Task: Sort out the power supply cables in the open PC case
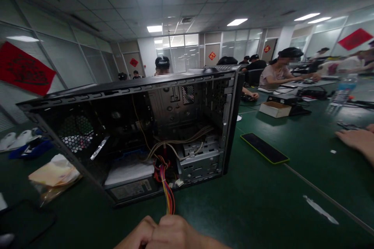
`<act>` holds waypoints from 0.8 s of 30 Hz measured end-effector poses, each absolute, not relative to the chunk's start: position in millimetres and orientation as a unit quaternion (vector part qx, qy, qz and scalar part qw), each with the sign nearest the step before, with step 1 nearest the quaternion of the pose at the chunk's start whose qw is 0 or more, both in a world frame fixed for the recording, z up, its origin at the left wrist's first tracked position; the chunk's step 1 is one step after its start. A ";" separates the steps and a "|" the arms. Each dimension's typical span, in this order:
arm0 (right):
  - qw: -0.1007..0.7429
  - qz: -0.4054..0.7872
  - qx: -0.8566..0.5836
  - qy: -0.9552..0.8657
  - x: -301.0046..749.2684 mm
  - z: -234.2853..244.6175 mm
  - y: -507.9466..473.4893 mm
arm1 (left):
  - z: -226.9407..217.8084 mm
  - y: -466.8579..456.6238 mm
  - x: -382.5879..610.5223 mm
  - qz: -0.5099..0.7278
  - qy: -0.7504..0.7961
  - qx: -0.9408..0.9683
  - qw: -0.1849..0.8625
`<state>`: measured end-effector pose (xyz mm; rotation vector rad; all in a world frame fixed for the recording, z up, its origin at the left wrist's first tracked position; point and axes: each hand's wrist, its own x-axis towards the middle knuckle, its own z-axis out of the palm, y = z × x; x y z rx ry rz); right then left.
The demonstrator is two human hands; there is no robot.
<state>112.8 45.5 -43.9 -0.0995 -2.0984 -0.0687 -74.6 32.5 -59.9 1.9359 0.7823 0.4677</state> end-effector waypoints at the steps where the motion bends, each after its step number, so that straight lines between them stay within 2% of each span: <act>1: 0.484 -0.034 -0.044 -0.874 114.3 -35.1 43.2 | -63.2 33.0 -77.3 0.204 0.322 0.796 0.470; 6: 0.447 -0.021 -0.100 -0.889 122.3 1.2 34.1 | -63.3 33.0 -81.1 0.276 0.282 0.797 0.457; 11: 0.411 -0.002 -0.157 -0.898 129.4 6.2 40.0 | -45.9 31.5 -58.6 0.288 0.322 0.695 0.575; 15: 0.434 -0.013 -0.219 -0.874 130.2 14.3 55.8 | -33.9 31.2 -36.7 0.326 0.358 0.670 0.563; 19: 0.441 -0.006 -0.279 -0.853 118.2 53.2 70.3 | -24.5 28.3 -29.9 0.272 0.329 0.723 0.543; 21: 0.410 0.000 -0.303 -0.860 103.9 80.3 75.4 | -21.4 27.2 -31.1 0.254 0.314 0.751 0.522; 24: 0.317 -0.047 -0.385 -0.865 74.8 113.9 86.8 | -20.1 27.9 -34.0 0.240 0.322 0.757 0.515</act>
